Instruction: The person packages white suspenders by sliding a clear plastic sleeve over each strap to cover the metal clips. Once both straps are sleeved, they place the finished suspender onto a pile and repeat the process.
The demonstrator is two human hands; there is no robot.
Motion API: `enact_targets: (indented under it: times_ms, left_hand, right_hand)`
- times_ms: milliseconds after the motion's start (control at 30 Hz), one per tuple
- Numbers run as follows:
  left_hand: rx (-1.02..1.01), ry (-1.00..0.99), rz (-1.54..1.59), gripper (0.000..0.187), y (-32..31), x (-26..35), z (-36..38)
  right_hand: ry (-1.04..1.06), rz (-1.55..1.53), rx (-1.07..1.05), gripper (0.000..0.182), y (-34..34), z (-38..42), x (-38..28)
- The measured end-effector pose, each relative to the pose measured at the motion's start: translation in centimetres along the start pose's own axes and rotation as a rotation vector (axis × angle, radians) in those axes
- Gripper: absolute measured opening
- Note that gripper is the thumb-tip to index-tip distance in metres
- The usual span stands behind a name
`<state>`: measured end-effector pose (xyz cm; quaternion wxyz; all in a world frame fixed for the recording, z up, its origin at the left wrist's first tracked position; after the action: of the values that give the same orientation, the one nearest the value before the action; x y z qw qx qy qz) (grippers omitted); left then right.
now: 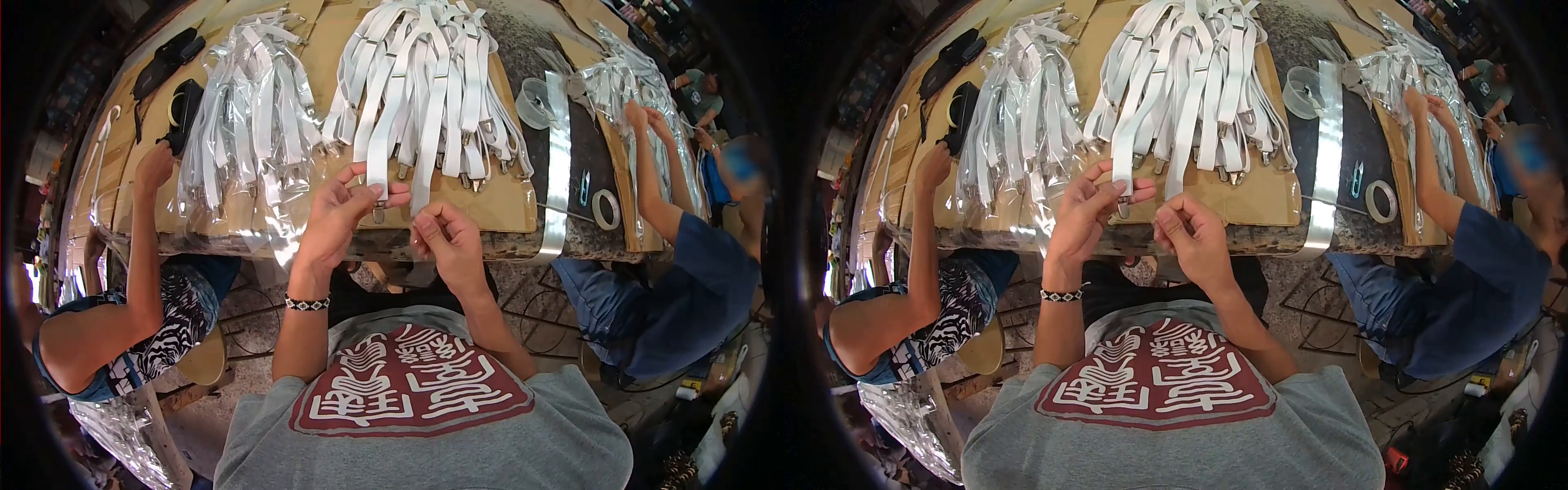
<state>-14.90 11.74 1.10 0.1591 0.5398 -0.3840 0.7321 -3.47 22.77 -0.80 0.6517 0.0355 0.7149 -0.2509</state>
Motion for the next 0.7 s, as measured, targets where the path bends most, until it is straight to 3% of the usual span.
enact_targets:
  times_ms: [100,300,400,600,700]
  left_hand:
    - [0.014,-0.012,0.048,0.035,-0.3,0.2,0.0]
    - [-0.001,-0.028,0.087,0.037,-0.3,-0.5,-0.5]
    - [0.009,-0.005,0.084,0.039,-0.7,-0.4,-0.5]
    - [0.04,-0.015,0.103,0.04,-0.6,-0.3,-0.3]
    - [0.081,-0.005,0.126,0.039,-0.7,-0.2,-0.1]
  right_hand:
    - [-0.253,0.097,-0.082,0.027,0.9,0.4,1.6]
    - [0.053,0.066,0.02,0.035,-0.6,0.3,-0.3]
    - [-0.184,0.169,-0.124,0.036,0.1,0.6,1.3]
    - [0.015,0.022,0.133,0.042,-0.3,0.4,0.0]
    - [-0.178,0.072,-0.093,0.038,0.4,0.6,1.5]
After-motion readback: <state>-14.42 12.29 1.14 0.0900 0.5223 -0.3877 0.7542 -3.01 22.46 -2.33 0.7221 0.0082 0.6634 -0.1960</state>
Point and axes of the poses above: each hand's wrist, its own z-axis away from the middle knuckle, its own y-axis out of the back of the hand, x = y × z, the point moved 9 cm from there along -z, towards the middle knuckle, and after that the axes turned 1 degree about -x, right-handed, at the moved point
